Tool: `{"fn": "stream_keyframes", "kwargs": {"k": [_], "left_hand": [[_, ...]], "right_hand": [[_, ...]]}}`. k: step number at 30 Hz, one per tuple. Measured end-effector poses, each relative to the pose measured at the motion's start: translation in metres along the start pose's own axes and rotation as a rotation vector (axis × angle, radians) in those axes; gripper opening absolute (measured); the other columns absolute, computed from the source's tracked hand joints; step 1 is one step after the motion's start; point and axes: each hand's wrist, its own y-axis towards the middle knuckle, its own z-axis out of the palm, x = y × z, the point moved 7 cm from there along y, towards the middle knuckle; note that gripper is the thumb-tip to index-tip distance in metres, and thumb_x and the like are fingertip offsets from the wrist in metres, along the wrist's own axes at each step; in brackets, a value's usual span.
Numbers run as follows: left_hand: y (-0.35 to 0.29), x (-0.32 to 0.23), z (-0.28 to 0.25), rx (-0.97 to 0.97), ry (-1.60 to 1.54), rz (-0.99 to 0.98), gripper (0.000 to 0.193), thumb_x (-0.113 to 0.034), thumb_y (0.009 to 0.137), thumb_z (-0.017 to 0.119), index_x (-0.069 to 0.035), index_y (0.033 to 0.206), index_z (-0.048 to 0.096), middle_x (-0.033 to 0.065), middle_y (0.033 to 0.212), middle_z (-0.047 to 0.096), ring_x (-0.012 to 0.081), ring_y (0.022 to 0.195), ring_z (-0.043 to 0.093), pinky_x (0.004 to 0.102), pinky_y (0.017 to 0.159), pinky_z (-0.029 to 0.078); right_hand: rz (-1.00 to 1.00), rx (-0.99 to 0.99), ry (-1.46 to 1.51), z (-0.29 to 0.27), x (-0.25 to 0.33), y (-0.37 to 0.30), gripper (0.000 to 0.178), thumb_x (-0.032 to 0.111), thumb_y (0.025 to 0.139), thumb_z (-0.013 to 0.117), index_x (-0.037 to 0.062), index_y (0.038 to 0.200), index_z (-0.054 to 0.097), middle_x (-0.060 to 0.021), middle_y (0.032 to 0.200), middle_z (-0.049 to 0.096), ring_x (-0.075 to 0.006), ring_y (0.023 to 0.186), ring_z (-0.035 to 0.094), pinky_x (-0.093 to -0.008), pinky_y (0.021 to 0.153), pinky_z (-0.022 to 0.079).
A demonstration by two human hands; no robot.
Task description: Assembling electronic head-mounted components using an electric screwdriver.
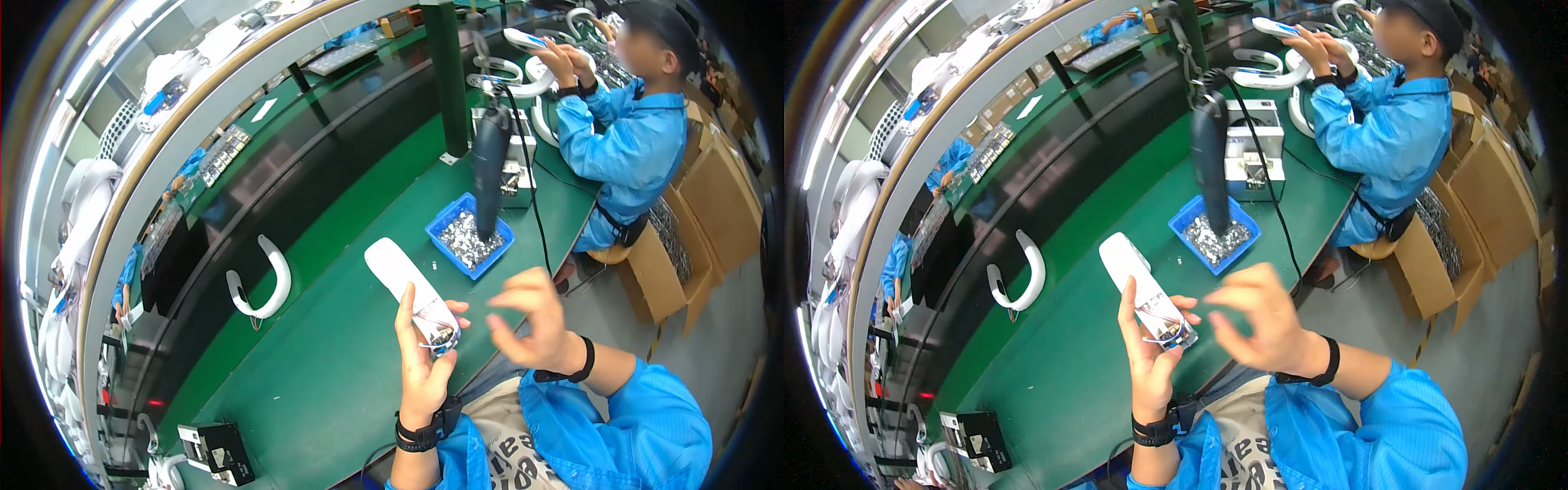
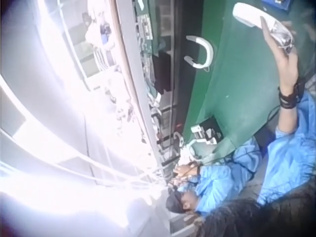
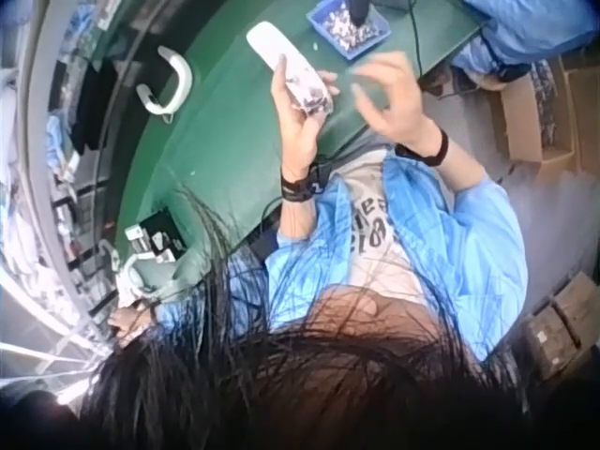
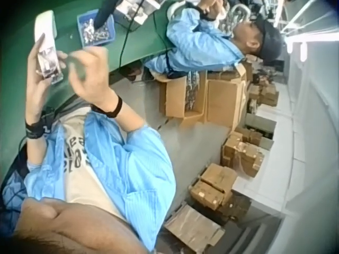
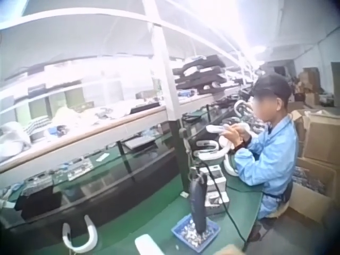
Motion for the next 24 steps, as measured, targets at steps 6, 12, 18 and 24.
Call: {"fn": "stream_keyframes", "kwargs": {"k": [6,12,18,24], "left_hand": [[-0.014,0.004,-0.002,-0.014,0.338,0.039,0.093,0.007,0.077,0.053,-0.001,0.166,0.025,0.0191,0.159,0.042,0.0319,0.146,0.046,0.0444,0.122,0.036],[-0.018,0.010,-0.012,-0.129,0.092,-0.006,0.103,-0.046,0.080,0.060,-0.005,0.166,0.022,0.0244,0.161,0.040,0.0345,0.148,0.042,0.0475,0.124,0.027],[-0.016,0.010,-0.015,-0.169,-0.014,-0.048,0.090,-0.051,0.088,0.051,-0.008,0.163,0.028,0.0260,0.143,0.056,0.0345,0.130,0.056,0.0477,0.114,0.038],[-0.014,0.010,-0.011,-0.157,0.001,-0.044,0.085,-0.049,0.091,0.052,-0.007,0.161,0.030,0.0252,0.130,0.063,0.0318,0.120,0.063,0.0450,0.106,0.045]], "right_hand": [[0.040,0.367,0.111,0.045,0.012,0.028,0.017,0.010,0.086,0.077,0.0022,0.099,0.068,-0.0111,0.096,0.057,-0.0305,0.085,0.059,-0.0394,0.070,0.050],[0.480,0.702,0.671,0.048,0.000,0.025,0.017,0.016,0.098,0.075,0.0000,0.102,0.069,-0.0028,0.091,0.060,-0.0085,0.076,0.055,-0.0272,0.066,0.045],[0.748,0.827,0.785,0.055,-0.007,-0.006,0.018,0.016,0.101,0.072,-0.0015,0.100,0.070,-0.0011,0.083,0.069,-0.0047,0.075,0.061,-0.0245,0.065,0.048],[0.615,1.019,0.471,0.051,-0.010,-0.017,0.014,0.012,0.098,0.072,-0.0011,0.102,0.070,-0.0092,0.083,0.074,-0.0112,0.076,0.070,-0.0286,0.065,0.053]]}}
